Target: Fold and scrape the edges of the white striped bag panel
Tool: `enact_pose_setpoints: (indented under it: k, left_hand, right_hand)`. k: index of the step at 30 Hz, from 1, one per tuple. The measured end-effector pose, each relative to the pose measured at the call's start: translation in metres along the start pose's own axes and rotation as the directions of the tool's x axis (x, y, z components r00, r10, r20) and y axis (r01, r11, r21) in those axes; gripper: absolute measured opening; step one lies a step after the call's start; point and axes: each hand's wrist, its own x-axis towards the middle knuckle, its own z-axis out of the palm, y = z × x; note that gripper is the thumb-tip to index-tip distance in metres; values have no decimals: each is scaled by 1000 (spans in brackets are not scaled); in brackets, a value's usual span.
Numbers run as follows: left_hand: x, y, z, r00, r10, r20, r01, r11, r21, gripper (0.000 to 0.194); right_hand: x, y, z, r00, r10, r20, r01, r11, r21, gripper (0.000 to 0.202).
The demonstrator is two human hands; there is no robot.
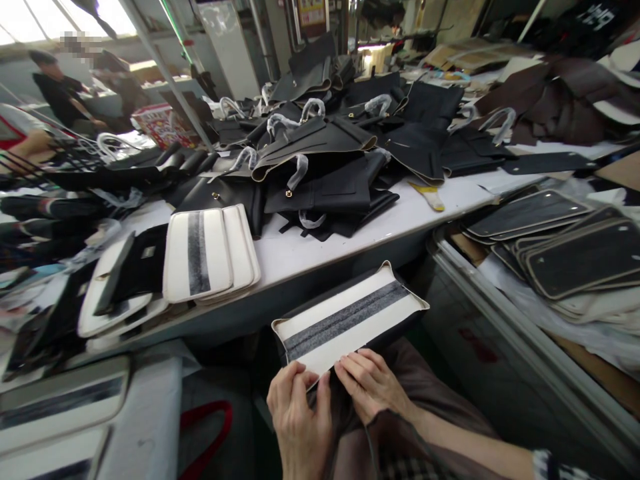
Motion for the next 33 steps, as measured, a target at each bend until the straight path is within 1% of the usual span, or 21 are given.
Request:
enact_pose_setpoints:
  k: [3,5,9,16,20,24,29,31,33]
  left_hand:
    - [-3,-6,-4,1000,0,17,0,1000,-11,11]
    - [-4,-9,-5,1000,2,9,-2,999,-37,10]
    - [-7,-14,-6,999,-49,17,50,995,-81,9]
    - [-11,-21,-16,989,-108,99,122,981,-149,5]
    - [-7,-27,-19,982,-81,170,114,974,-196,2]
    - [-5,-31,-19,978,-73,198,122,961,-248,3]
    - [-10,-31,-14,978,-134,159,177,937,-300,3]
    - [-12,-31,-11,977,-182,115,211,912,-352,6]
    - [-14,-33,-8,974,-218,63,225,892,-393,14]
  right_hand:
    - [4,-3,0,1000,-5,-13,5,1000,1,33]
    - [8,-5,0,1000,-19,-14,19,1000,-1,32]
    - [14,-8,-1,999,-49,-6,49,999,-8,33]
    - [18,-15,3,998,-68,-3,68,997,-30,34]
    - [20,-16,2,998,-64,-2,64,997,-41,34]
    - [20,-18,4,998,-51,-29,50,997,-57,34]
    - [15,-21,10,1000,-30,-8,30,997,-77,30]
    - [13,-22,12,1000,-31,0,30,996,-89,30]
    - [12,-23,12,999,-37,5,37,993,-109,31]
